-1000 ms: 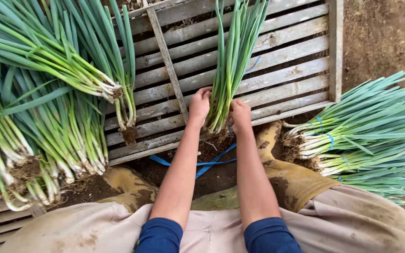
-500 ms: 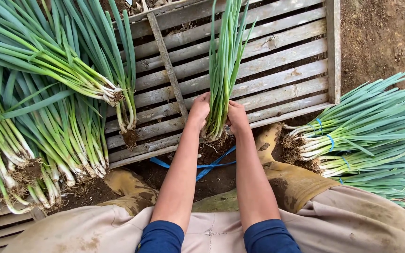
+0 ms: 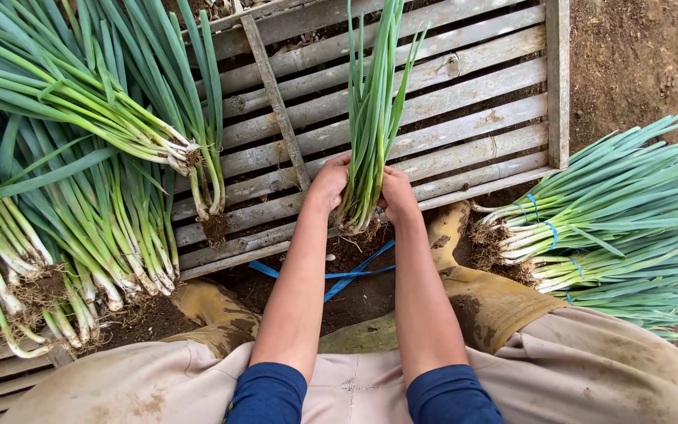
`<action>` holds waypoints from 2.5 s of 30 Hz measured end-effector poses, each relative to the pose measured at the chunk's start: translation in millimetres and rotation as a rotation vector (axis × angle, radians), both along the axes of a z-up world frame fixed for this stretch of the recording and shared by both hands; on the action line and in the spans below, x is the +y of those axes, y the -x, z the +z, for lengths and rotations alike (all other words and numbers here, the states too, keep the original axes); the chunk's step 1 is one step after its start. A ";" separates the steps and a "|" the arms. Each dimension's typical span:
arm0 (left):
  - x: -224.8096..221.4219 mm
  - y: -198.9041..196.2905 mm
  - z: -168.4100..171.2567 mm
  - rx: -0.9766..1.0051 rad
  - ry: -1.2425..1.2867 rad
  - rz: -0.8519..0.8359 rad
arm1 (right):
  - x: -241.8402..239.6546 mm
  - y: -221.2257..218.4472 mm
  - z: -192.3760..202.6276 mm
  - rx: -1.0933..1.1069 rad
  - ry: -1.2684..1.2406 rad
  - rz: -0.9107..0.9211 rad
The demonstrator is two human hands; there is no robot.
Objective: Bundling green onions together using plastic ties
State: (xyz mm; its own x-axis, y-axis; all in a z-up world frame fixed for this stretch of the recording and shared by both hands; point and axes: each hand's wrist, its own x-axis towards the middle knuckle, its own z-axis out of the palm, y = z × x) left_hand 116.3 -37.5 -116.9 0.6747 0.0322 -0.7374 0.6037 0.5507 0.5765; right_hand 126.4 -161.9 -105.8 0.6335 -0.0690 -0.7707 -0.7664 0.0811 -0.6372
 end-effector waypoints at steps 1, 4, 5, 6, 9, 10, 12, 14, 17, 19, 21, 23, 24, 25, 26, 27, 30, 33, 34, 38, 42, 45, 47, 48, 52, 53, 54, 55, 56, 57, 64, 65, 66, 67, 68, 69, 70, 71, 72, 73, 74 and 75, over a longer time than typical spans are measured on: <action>0.2 -1.8 -3.6 0.000 -0.001 -0.001 | 0.4 -0.9 1.3 0.000 -0.001 -0.001; -3.1 -5.6 -12.7 -0.008 -0.008 0.020 | 0.2 1.1 -8.1 0.005 -0.017 -0.029; -6.9 -6.4 -14.2 0.020 -0.184 0.036 | -1.0 4.1 -19.7 -0.005 0.004 -0.032; -10.8 -7.2 -15.6 0.047 -0.360 0.051 | -2.3 7.1 -31.3 -0.014 0.024 -0.034; -9.8 -6.7 -44.9 0.125 -0.666 0.008 | 0.1 6.9 -19.2 -0.050 0.122 -0.038; -9.0 -3.4 -31.8 0.126 -0.666 0.009 | -1.0 8.7 -17.8 -0.049 0.121 -0.037; -6.0 -1.8 -5.3 0.184 -0.820 0.040 | -1.6 7.3 -14.5 -0.097 0.321 0.033; -9.5 -1.1 -15.8 0.142 -0.783 0.126 | -14.8 4.5 -38.5 -0.134 0.418 0.041; -10.6 15.2 -13.4 0.067 -0.789 0.229 | -19.9 10.7 -26.3 -0.221 0.559 0.079; -8.1 20.1 -19.5 0.021 -0.833 0.254 | -21.5 11.3 -13.6 -0.284 0.604 0.106; -4.9 22.7 -40.2 -0.030 -1.017 0.245 | -27.5 13.7 -13.2 -0.319 0.525 0.025; -6.9 21.0 -17.1 -0.055 -1.028 0.240 | -31.2 17.5 -18.3 -0.337 0.467 -0.019; -7.9 21.0 -5.4 -0.074 -1.041 0.234 | -33.1 20.0 -21.0 -0.350 0.407 -0.060; -9.0 22.8 -3.0 -0.081 -1.042 0.239 | -28.5 20.7 -6.1 -0.359 0.405 -0.061; -10.0 24.8 -0.2 -0.099 -1.047 0.237 | -23.7 21.8 9.2 -0.378 0.285 -0.134; -10.1 26.8 2.4 -0.116 -1.055 0.236 | -18.3 22.9 23.9 -0.396 0.160 -0.205; -9.1 35.0 5.3 -0.180 -1.117 0.162 | -14.8 27.9 36.7 -0.515 0.081 -0.223; -11.8 44.7 26.6 -0.232 -1.044 0.121 | -4.5 31.0 53.3 -0.595 0.068 -0.140; -11.4 47.7 27.7 -0.235 -1.047 0.123 | -3.4 33.0 54.7 -0.599 0.065 -0.140; -6.6 57.1 24.9 -0.291 -0.873 0.044 | -1.3 43.5 70.0 -0.637 0.095 -0.053; -0.7 53.1 44.5 -0.363 -0.735 -0.108 | 0.6 46.3 79.9 -0.669 0.020 -0.028; -2.9 49.8 35.5 -0.378 -0.699 -0.164 | 6.5 45.2 78.6 -0.703 -0.017 0.008; 2.5 51.6 30.3 -0.411 -0.661 -0.158 | 7.6 47.9 79.3 -0.706 -0.052 -0.012; 5.1 50.5 27.6 -0.441 -0.623 -0.153 | 8.1 47.5 79.5 -0.706 -0.087 -0.030; 5.0 44.1 37.2 -0.413 -0.675 -0.190 | 8.3 43.2 75.6 -0.659 -0.101 -0.013; 5.4 43.9 49.6 -0.373 -0.713 -0.195 | 9.5 43.4 84.1 -0.657 -0.068 0.026; 6.0 43.2 62.0 -0.333 -0.751 -0.199 | 10.9 43.2 92.7 -0.654 -0.035 0.065; 6.7 41.9 56.6 -0.329 -0.754 -0.198 | 10.0 37.4 78.1 -0.651 -0.039 0.066; 7.7 40.8 51.5 -0.264 -0.765 -0.203 | 9.3 31.9 64.0 -0.608 -0.041 0.080; 10.3 40.3 46.6 -0.200 -0.779 -0.207 | 10.4 26.9 49.5 -0.566 -0.047 0.093; 2.2 83.6 41.1 -0.061 -0.822 -0.147 | 23.0 60.0 29.1 -0.544 -0.026 0.100; -1.3 88.3 40.5 -0.081 -0.849 -0.081 | 20.9 63.4 25.3 -0.545 -0.015 0.106; -4.6 92.9 40.0 -0.101 -0.876 -0.015 | 18.9 66.6 21.5 -0.546 -0.003 0.112; -6.4 96.5 44.1 -0.097 -0.871 -0.017 | 14.8 69.0 21.3 -0.541 0.001 0.113; -8.0 100.3 48.8 -0.140 -0.929 0.020 | 10.8 71.6 21.5 -0.546 0.016 0.145; -7.7 98.1 54.1 -0.191 -0.990 0.061 | 8.8 68.0 22.5 -0.560 0.028 0.176; -6.9 93.8 54.4 -0.196 -0.989 0.065 | 6.7 63.9 35.0 -0.566 0.029 0.177; -7.5 94.2 54.3 -0.224 -1.031 0.098 | 3.3 64.4 47.2 -0.567 0.025 0.229; -8.4 94.5 54.1 -0.252 -1.073 0.131 | -0.3 64.8 59.4 -0.567 0.021 0.280; -7.0 92.2 52.2 -0.254 -1.070 0.133 | -1.8 65.3 64.0 -0.569 0.024 0.281; -6.0 89.7 50.3 -0.288 -1.041 0.144 | -3.6 65.5 68.7 -0.557 0.000 0.304; -4.9 87.5 48.1 -0.321 -1.011 0.154 | -5.3 66.1 73.0 -0.544 -0.024 0.327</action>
